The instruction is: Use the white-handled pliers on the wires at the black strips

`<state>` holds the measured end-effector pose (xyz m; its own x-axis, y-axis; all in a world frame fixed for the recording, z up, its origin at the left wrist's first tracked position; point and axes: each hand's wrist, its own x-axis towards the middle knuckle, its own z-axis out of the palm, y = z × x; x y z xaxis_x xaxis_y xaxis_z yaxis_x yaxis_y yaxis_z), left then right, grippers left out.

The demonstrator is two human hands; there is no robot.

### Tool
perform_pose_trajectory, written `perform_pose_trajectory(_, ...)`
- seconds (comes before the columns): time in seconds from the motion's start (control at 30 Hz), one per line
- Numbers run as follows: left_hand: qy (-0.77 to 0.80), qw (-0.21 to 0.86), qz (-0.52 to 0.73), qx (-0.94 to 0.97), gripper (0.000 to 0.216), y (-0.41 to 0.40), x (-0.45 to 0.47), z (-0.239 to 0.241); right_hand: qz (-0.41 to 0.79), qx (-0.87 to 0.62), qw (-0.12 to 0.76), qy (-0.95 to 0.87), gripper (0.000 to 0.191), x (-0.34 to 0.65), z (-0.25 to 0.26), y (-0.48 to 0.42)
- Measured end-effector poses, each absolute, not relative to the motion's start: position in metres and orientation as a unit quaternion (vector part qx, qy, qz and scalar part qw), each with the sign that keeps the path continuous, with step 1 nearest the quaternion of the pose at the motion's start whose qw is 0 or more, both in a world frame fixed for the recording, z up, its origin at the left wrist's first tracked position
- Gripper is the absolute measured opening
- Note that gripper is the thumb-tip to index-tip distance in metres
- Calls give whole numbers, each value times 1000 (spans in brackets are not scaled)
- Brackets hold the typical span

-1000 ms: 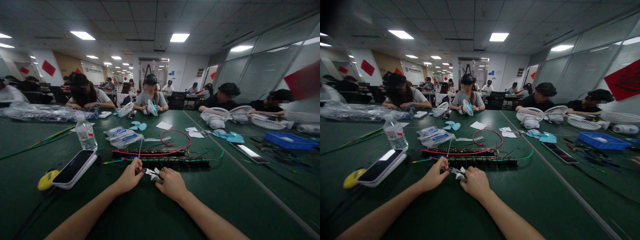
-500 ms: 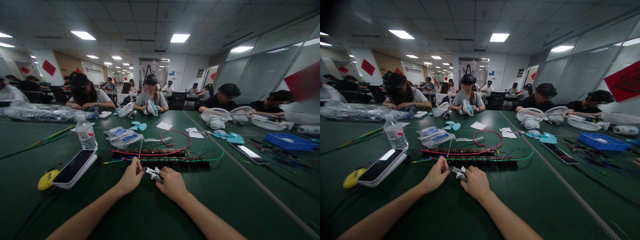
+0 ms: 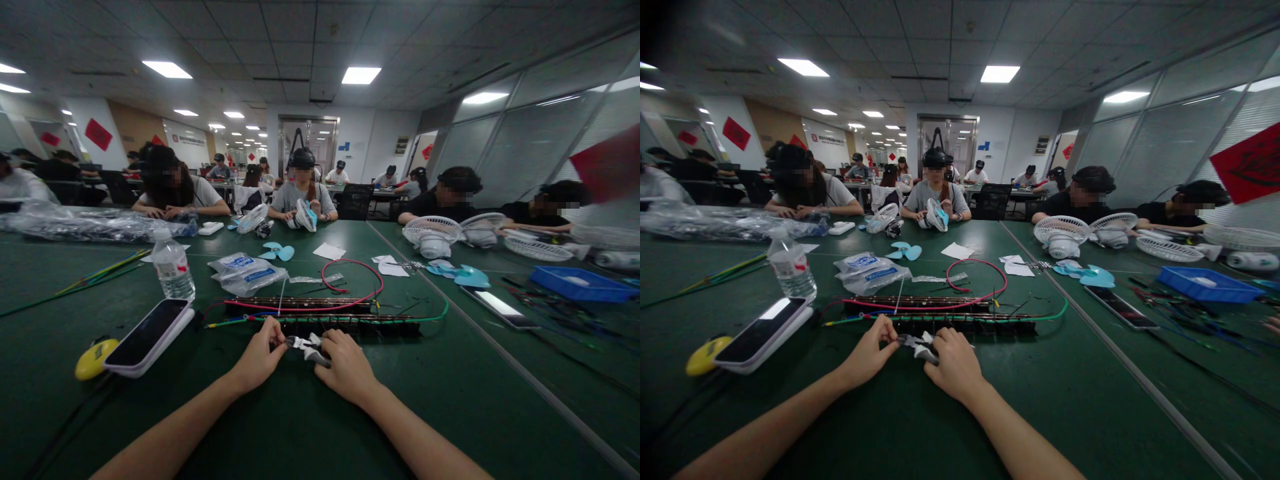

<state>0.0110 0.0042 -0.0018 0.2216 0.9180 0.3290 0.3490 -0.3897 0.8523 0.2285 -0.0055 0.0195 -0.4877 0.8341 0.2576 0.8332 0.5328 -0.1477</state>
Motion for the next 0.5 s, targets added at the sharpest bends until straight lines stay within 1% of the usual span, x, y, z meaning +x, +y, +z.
perform_pose_trajectory(0.2,442,325,438,712,17,5,10,-2,1,-481,146,-864,15,230,21,-5)
perform_pose_trajectory(0.5,439,329,434,715,16,4,10,0,-25,-509,104,-854,19,227,25,-8)
